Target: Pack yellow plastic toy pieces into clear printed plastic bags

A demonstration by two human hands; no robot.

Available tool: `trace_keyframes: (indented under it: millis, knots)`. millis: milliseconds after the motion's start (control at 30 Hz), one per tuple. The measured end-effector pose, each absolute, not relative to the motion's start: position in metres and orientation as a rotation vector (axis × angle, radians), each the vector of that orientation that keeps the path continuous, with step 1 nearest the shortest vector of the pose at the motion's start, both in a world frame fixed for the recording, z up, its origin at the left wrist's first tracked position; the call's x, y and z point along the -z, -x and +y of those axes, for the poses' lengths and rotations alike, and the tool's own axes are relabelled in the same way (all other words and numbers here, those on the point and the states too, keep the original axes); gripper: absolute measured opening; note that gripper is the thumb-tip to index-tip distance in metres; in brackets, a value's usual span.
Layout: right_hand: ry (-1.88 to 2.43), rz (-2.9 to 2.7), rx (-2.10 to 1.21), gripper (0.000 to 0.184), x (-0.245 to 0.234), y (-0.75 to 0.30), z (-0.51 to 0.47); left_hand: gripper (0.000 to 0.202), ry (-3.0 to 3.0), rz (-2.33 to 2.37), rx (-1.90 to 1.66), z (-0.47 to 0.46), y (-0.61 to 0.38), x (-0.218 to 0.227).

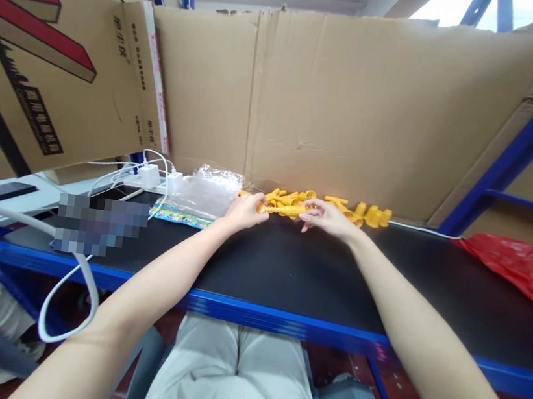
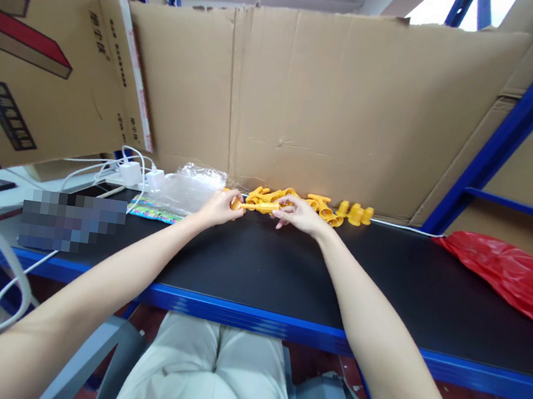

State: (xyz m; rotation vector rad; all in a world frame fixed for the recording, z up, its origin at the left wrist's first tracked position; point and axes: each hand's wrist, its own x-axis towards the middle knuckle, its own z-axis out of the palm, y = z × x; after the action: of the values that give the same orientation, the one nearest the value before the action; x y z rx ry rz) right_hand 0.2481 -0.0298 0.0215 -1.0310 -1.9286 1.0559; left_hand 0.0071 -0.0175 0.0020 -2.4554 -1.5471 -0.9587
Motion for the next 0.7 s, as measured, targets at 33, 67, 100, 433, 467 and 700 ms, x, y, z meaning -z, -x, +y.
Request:
trace_keyframes:
  millis: [33, 67, 100, 433, 467, 700]
  knots:
    - [1.040, -1.932, -1.046, 0.045, -0.0218, -0.2480, -0.0303, 0.025, 2.456, -1.537, 0.964, -0.0181, -0.0070, -0.0023]
    - [1.048, -1.939, -1.033, 0.044, -0.0223, -0.2481, -0.0308, 0.025, 2.457, -1.528, 0.973, -0.0187, -0.0071, -0.0026]
    - [1.052, -1.950, -1.021, 0.043, -0.0230, -0.2483, -0.0314, 0.025, 2.459, -1.523, 0.980, -0.0193, -0.0073, -0.0029]
    - [1.127, -1.945, -1.040, 0.051, -0.0241, -0.2412, -0.0338, 0.026, 2.449, -1.510, 1.002, -0.0220, -0.0095, -0.0046]
    - [1.144, -1.936, -1.048, 0.051, -0.0233, -0.2404, -0.0332, 0.026, 2.453, -1.515, 0.994, -0.0212, -0.0091, -0.0044]
    - [1.118, -2.006, -0.981, 0.042, -0.0207, -0.2429, -0.0288, 0.025, 2.476, -1.549, 0.978, -0.0167, -0.0060, -0.0041]
